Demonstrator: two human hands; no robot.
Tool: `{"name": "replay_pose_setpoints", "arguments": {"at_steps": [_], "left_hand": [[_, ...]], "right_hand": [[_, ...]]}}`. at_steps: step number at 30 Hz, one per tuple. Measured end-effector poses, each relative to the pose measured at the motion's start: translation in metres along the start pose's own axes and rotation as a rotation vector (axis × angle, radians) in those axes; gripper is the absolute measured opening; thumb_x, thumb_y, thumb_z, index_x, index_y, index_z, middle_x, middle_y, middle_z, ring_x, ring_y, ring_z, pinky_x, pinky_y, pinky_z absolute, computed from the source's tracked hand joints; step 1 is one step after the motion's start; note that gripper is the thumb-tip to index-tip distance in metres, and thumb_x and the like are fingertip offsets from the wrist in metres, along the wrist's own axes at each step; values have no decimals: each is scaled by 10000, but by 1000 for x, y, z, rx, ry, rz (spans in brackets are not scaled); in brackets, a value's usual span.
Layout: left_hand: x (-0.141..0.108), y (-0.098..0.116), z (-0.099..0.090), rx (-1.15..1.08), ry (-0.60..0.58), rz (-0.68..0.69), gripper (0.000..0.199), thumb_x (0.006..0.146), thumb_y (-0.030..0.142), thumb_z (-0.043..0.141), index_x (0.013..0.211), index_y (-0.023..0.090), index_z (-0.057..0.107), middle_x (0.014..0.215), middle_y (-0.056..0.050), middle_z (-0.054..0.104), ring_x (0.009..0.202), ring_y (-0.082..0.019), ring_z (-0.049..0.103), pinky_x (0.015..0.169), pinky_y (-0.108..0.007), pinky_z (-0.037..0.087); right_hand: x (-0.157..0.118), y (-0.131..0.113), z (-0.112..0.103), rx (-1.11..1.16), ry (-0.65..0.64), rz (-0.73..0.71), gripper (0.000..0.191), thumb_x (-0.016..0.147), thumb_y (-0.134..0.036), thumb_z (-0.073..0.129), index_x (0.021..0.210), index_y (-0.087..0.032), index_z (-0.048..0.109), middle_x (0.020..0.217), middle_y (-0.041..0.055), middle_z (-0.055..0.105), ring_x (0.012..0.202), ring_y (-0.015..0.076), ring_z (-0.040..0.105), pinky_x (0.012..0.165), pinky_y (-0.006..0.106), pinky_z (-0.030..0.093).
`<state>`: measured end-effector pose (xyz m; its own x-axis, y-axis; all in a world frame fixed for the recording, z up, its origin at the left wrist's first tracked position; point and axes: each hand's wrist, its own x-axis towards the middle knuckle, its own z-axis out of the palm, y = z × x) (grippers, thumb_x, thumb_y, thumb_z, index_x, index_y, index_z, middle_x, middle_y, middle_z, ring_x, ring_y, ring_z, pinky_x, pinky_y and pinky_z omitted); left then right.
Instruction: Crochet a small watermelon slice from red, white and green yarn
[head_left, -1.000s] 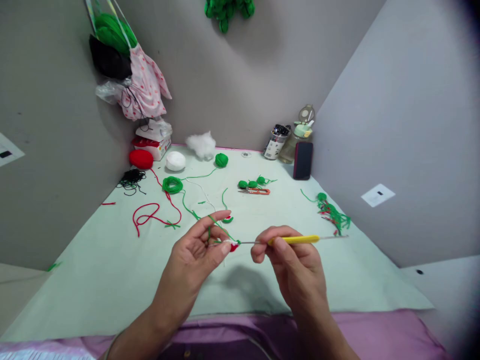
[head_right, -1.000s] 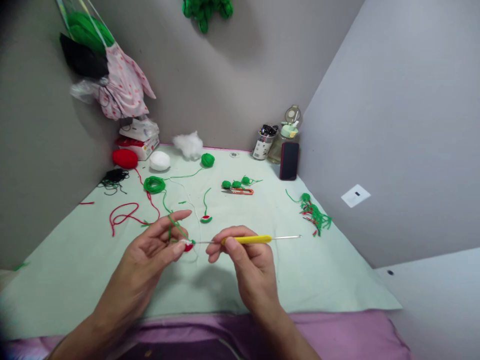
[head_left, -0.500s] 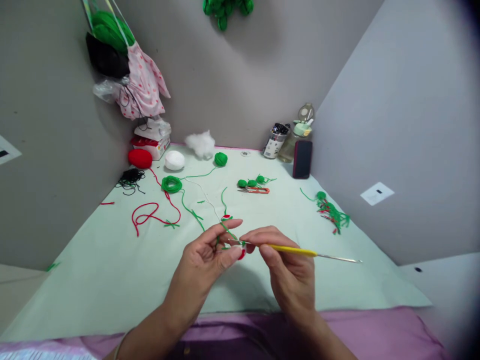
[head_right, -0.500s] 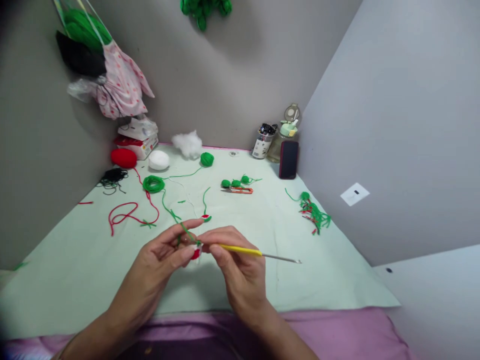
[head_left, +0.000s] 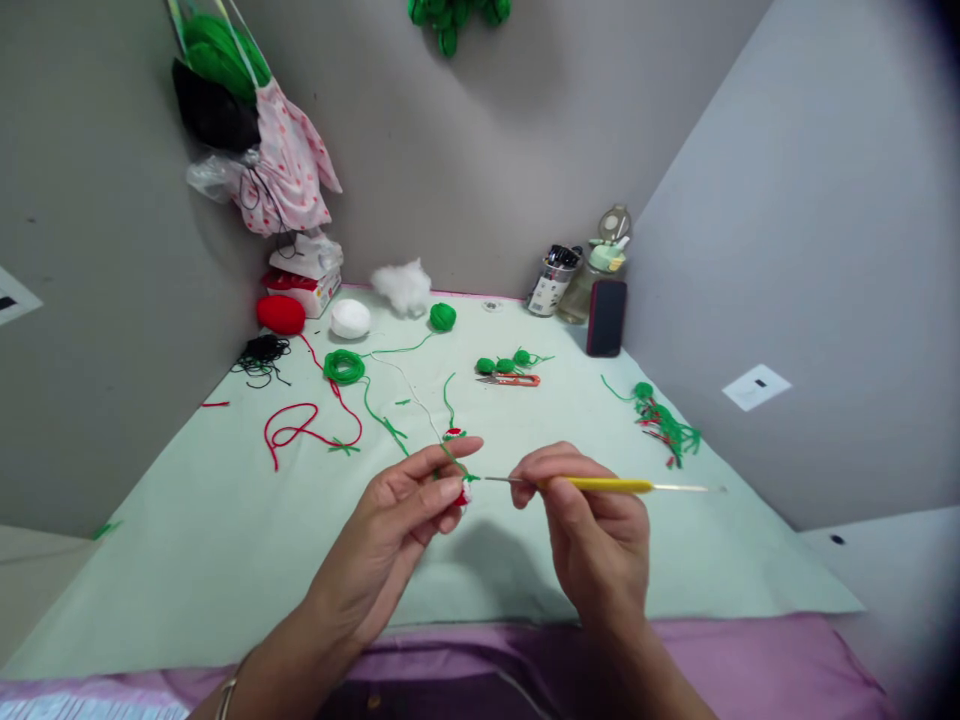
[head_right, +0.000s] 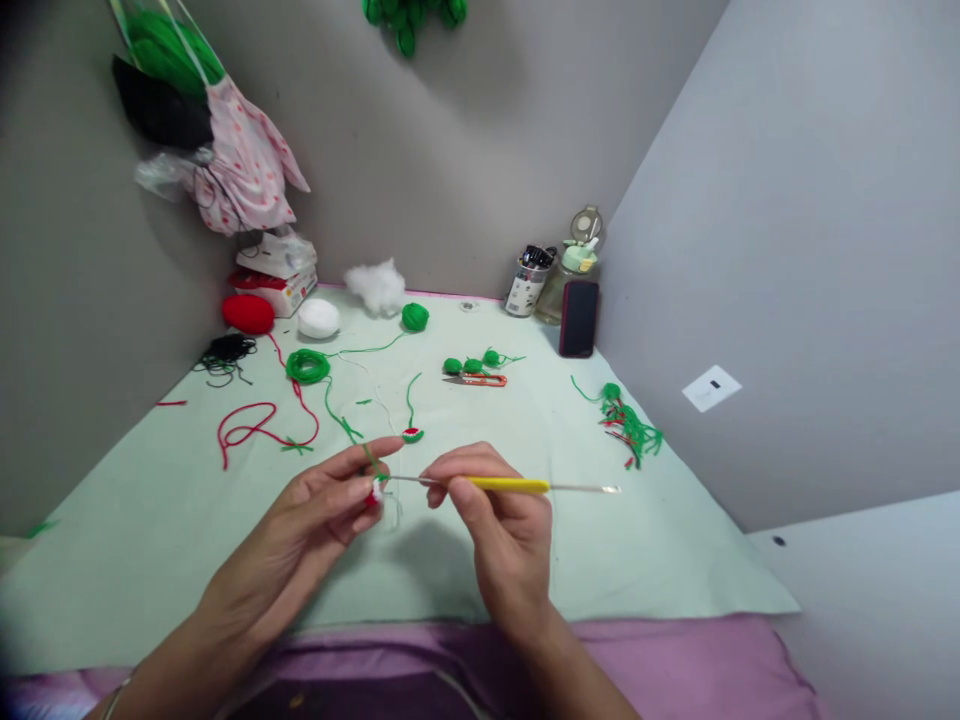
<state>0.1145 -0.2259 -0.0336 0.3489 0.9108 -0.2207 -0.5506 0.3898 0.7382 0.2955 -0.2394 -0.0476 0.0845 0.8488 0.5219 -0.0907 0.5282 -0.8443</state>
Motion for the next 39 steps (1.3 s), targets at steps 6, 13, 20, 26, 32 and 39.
{"name": "replay_pose_setpoints", "arguments": {"at_steps": [6,13,20,26,32,39], "left_hand": [[-4,-8,1,180,-14,82,328,836,306,901,1162,319,867,880,-7,688,781,-124,534,758,-242,450],[-5,-7,0,249,-11,123,299,915,360,828,1211,320,847,894,-6,672,749,-133,567,734,-287,442],[-9,-6,0,275,-6,119,314,910,357,832,1224,340,837,901,5,655,768,-143,593,748,-300,443],[-9,-7,0,248,-13,123,338,892,324,852,1229,323,836,870,8,639,784,-141,604,797,-294,483],[-6,-7,-1,261,-7,158,327,885,308,862,1212,326,845,865,12,633,762,-120,610,773,-262,499],[-6,-6,1,254,9,166,324,871,290,873,1194,311,852,855,10,644,746,-122,622,753,-258,527]], "right_hand": [[2,3,4,2,-115,50,155,1030,-271,705,1046,-291,858,994,56,817,940,204,727,822,343,590],[3,6,3,190,-48,189,169,1026,-356,710,986,-247,832,978,58,824,766,170,734,743,324,614],[2,0,0,200,-85,172,209,1080,-348,617,1006,-231,773,955,55,822,791,181,753,767,342,626],[-6,-6,-6,-105,-150,-28,238,1112,-238,526,1100,-271,762,1024,49,805,910,203,745,817,376,605],[-10,-4,-8,-221,-214,-168,305,1096,-131,513,1245,-292,724,1121,48,803,1000,199,732,852,381,588],[-11,-4,-6,-243,-224,-221,339,1090,-129,515,1298,-304,716,1103,64,813,1000,227,739,837,415,595]]}}
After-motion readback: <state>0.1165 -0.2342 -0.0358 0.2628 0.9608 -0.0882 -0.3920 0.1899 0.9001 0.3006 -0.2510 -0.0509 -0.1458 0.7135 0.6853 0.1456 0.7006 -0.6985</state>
